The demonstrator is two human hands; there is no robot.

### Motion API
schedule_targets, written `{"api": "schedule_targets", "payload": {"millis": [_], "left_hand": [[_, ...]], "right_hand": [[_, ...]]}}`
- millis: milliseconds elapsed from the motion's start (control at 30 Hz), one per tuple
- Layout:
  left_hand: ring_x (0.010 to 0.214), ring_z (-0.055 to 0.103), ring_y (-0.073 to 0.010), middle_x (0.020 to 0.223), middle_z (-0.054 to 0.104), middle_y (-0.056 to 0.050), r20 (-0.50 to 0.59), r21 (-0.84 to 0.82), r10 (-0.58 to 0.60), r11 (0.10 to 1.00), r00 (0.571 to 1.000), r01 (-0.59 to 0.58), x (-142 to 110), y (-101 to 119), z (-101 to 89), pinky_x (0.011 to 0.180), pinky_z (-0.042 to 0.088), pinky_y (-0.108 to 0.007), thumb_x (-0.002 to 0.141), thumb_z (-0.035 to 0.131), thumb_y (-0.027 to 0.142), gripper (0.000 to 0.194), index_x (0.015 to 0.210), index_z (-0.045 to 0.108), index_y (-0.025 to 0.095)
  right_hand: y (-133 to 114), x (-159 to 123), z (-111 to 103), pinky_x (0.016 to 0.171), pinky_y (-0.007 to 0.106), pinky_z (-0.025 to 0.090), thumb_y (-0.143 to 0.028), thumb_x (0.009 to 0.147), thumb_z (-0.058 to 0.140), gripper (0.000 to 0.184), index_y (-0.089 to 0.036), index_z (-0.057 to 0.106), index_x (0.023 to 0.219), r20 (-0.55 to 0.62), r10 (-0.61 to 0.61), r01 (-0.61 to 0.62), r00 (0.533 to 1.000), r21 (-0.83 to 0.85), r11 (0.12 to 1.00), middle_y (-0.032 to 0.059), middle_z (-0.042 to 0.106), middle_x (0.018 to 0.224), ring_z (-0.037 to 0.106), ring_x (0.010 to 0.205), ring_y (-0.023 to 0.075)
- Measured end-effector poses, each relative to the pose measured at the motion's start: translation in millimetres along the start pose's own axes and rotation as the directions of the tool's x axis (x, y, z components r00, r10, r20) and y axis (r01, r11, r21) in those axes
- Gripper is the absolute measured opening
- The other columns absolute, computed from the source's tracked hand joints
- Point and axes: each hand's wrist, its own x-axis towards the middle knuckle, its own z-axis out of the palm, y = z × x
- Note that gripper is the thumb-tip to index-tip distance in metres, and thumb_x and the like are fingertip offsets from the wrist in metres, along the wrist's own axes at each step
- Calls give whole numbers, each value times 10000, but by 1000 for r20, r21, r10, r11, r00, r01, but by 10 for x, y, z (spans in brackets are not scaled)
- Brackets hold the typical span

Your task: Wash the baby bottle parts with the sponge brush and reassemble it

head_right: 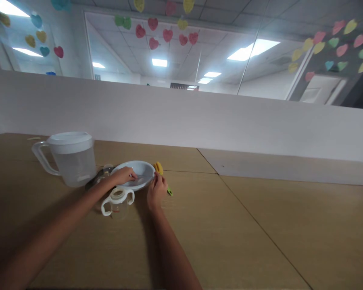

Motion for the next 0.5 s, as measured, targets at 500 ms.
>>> {"api": "schedule_targets", "payload": {"millis": [500], "left_hand": [[723, 606, -162, 822, 709, -60, -329, -484, -22, 863, 944, -148, -200, 14, -598, 667, 464, -253, 787, 543, 383, 326, 898, 705, 123]], "right_hand": [[97, -89, 90, 851, 415, 464, -466, 969, 255, 508, -146, 589, 1178, 105, 21, -30, 994, 84, 996, 129, 669, 1021, 619, 948, 245]]}}
